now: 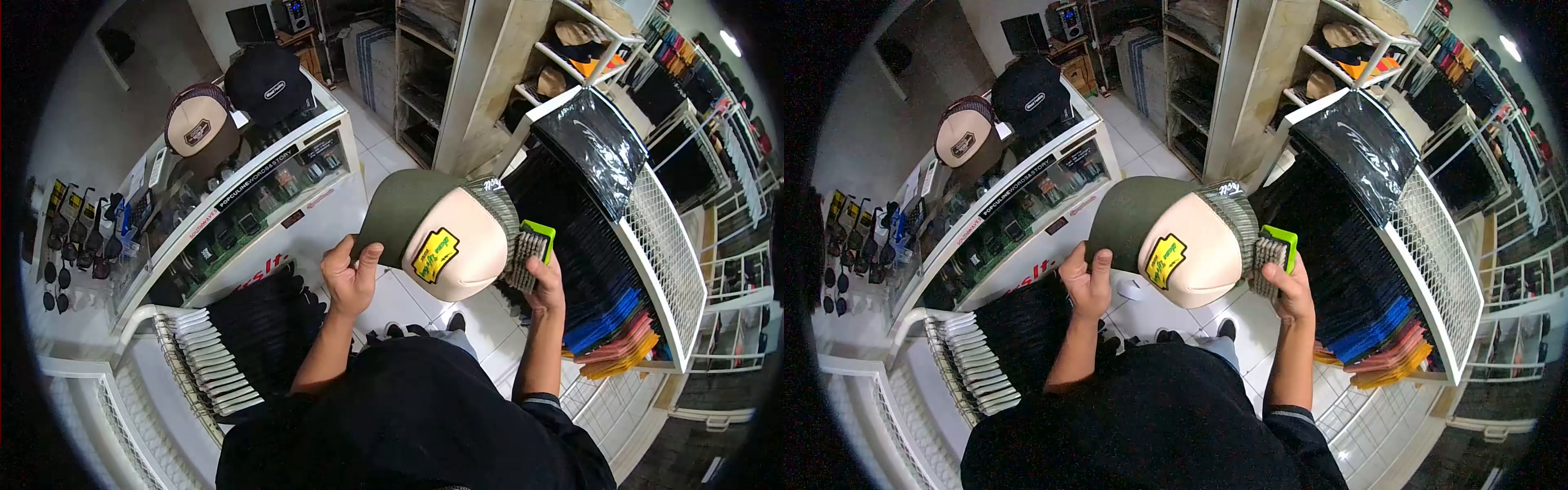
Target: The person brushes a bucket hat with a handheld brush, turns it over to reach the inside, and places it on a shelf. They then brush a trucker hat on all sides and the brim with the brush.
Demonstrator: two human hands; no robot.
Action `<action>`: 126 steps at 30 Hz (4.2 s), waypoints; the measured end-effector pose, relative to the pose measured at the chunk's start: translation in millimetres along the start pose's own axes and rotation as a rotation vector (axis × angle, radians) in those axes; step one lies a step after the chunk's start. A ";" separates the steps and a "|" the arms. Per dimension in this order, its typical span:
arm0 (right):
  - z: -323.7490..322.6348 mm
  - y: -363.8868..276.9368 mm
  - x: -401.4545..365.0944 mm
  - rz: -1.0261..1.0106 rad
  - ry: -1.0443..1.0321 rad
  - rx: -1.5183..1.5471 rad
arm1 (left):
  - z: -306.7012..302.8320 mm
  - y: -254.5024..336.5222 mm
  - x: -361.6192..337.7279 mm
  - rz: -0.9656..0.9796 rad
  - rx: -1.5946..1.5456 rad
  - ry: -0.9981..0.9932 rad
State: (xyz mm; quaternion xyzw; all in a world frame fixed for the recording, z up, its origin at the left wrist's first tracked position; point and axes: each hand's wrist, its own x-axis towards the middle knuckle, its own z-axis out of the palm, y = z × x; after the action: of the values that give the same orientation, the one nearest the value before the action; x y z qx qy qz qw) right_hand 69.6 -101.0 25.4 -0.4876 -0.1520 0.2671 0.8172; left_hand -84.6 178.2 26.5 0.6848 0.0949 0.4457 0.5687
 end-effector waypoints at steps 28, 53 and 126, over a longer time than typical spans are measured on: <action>50.3 -27.9 34.3 -0.088 -0.324 -0.598 | 2.0 4.8 -0.3 -1.116 -0.927 -0.648; 69.7 -45.1 11.0 -0.514 -0.286 -0.818 | 15.8 17.1 4.2 -0.939 -0.934 -0.465; 86.4 2.8 48.1 -0.765 -0.137 -1.204 | 79.8 -28.3 29.4 -0.644 -0.490 -0.169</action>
State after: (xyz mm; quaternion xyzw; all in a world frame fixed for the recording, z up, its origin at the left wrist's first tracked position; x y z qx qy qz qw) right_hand 63.9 -9.9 63.7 -0.7487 -0.4840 -0.1383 0.4313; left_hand 0.6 150.9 20.4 0.4986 0.1482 0.1965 0.8312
